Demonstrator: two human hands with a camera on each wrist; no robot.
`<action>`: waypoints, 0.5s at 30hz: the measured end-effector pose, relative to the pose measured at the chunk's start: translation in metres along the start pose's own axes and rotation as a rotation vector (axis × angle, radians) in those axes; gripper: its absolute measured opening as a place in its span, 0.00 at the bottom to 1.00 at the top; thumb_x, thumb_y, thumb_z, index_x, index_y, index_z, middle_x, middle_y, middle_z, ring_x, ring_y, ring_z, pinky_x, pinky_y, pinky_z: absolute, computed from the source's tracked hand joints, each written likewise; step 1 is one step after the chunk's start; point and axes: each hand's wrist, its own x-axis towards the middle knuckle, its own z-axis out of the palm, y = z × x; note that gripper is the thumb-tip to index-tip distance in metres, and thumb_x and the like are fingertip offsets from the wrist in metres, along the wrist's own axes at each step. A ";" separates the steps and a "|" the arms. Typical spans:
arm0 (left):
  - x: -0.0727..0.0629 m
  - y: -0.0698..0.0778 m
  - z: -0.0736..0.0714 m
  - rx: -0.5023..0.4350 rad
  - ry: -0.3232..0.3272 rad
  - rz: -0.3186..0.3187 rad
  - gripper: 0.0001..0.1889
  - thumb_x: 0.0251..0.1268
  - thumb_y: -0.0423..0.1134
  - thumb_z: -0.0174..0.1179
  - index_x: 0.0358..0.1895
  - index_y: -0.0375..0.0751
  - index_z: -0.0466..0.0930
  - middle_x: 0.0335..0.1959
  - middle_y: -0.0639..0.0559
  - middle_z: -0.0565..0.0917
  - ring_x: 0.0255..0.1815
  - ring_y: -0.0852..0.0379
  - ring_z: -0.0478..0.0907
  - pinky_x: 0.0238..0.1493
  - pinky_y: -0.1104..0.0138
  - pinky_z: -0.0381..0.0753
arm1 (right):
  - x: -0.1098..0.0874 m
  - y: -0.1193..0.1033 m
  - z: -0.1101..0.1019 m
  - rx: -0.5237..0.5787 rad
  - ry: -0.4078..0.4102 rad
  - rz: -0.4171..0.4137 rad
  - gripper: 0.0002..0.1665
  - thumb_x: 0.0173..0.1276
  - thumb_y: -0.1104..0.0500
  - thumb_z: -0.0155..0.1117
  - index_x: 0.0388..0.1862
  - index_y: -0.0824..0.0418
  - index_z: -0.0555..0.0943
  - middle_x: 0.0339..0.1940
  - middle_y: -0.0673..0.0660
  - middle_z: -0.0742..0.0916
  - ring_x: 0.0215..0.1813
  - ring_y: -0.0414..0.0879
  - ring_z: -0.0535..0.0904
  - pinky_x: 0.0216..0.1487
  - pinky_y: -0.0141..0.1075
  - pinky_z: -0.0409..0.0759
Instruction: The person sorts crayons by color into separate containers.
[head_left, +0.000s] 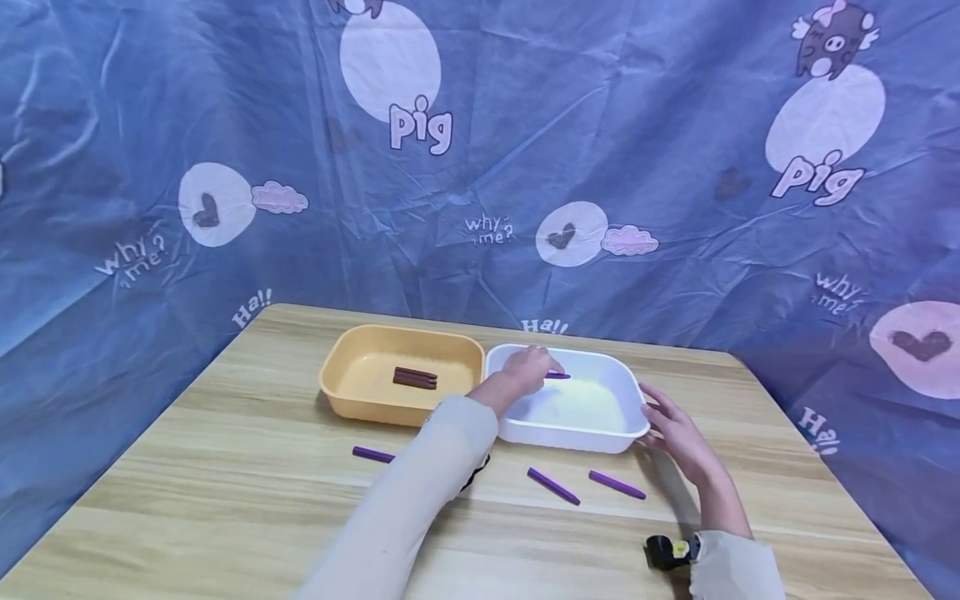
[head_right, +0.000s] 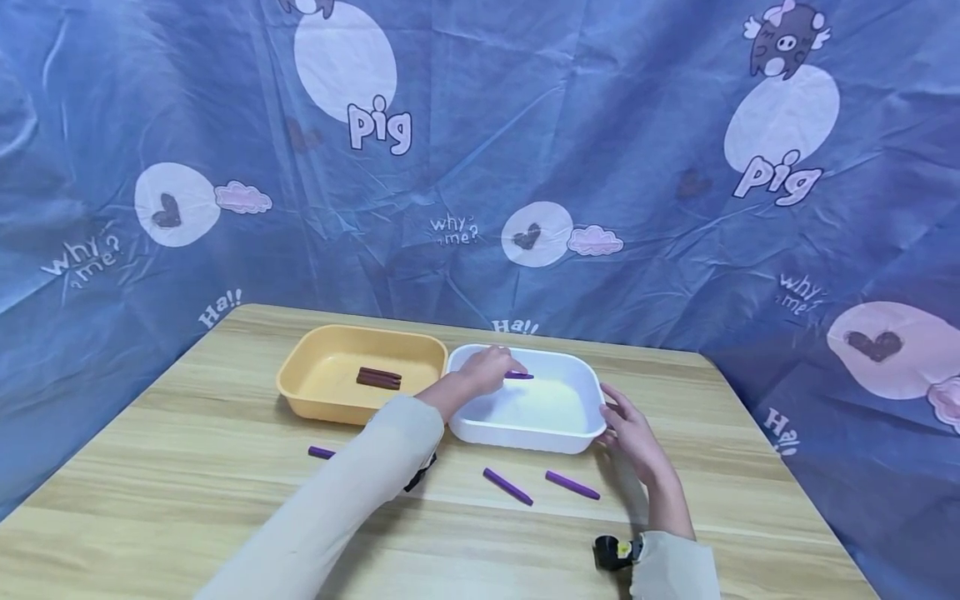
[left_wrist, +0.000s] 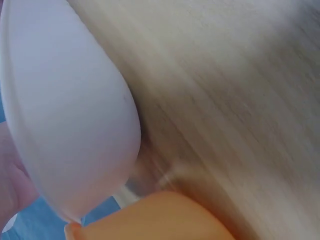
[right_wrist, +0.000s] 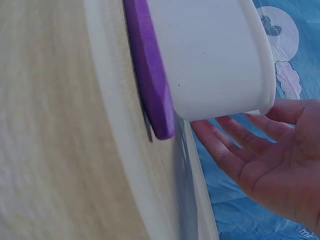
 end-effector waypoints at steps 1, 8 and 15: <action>0.001 0.000 0.001 0.002 0.002 0.002 0.26 0.60 0.26 0.53 0.55 0.62 0.78 0.51 0.58 0.78 0.51 0.59 0.72 0.45 0.71 0.73 | 0.000 0.000 0.000 0.002 0.000 -0.001 0.33 0.76 0.57 0.39 0.72 0.68 0.44 0.62 0.77 0.61 0.45 0.39 0.76 0.45 0.32 0.77; 0.008 -0.002 0.013 0.002 0.018 0.009 0.23 0.60 0.27 0.55 0.52 0.60 0.80 0.50 0.59 0.79 0.51 0.61 0.73 0.50 0.72 0.70 | 0.000 -0.001 -0.001 0.011 -0.002 0.004 0.32 0.76 0.57 0.39 0.72 0.67 0.44 0.63 0.77 0.61 0.46 0.40 0.76 0.45 0.32 0.77; 0.013 -0.001 0.022 -0.018 0.022 -0.013 0.18 0.63 0.32 0.54 0.50 0.59 0.82 0.49 0.59 0.80 0.50 0.61 0.74 0.51 0.73 0.70 | 0.000 0.000 -0.001 0.013 0.000 0.009 0.32 0.76 0.57 0.39 0.72 0.67 0.44 0.63 0.77 0.61 0.47 0.42 0.75 0.45 0.32 0.77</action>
